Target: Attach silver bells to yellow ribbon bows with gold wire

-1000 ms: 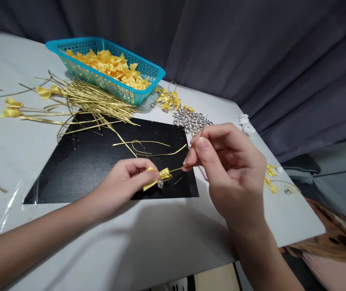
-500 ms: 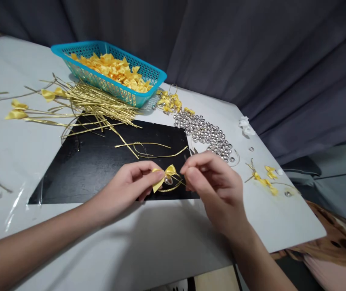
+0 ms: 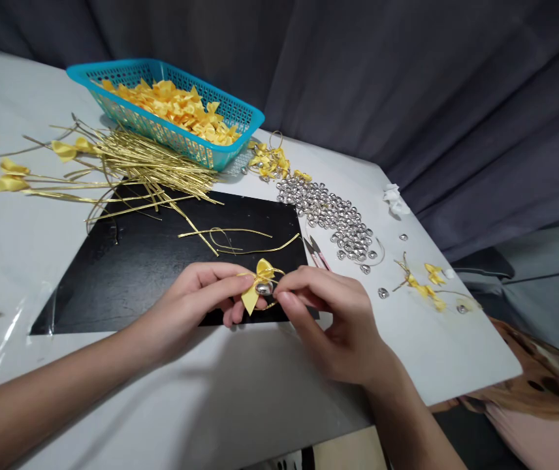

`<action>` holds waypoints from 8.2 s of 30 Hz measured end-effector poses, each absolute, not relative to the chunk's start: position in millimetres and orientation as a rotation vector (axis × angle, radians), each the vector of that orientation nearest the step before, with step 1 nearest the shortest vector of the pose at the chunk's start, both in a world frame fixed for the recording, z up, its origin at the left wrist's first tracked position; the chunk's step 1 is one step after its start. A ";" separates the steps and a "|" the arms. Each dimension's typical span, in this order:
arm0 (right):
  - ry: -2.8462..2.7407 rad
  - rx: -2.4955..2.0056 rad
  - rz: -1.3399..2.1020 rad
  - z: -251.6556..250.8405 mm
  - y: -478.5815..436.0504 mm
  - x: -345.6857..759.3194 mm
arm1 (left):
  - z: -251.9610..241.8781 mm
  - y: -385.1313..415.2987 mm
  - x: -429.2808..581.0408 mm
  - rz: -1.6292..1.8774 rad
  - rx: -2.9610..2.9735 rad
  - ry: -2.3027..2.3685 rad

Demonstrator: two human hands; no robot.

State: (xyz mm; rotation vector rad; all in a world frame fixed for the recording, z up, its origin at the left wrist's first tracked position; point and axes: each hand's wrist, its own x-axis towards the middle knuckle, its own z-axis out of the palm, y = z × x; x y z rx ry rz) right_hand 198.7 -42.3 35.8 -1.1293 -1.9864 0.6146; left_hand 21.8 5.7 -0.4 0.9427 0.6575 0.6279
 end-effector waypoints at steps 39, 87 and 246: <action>-1.811 -1.331 0.551 26.7 -41.4 194.4 | -1.5 6.2 24.6 0.715 0.831 0.734; -1.529 -1.183 0.675 11.2 -52.1 178.0 | 3.1 -1.1 28.5 0.618 0.642 0.616; -1.361 -1.353 0.936 19.5 -48.7 169.6 | 1.6 0.5 25.4 0.734 0.744 0.768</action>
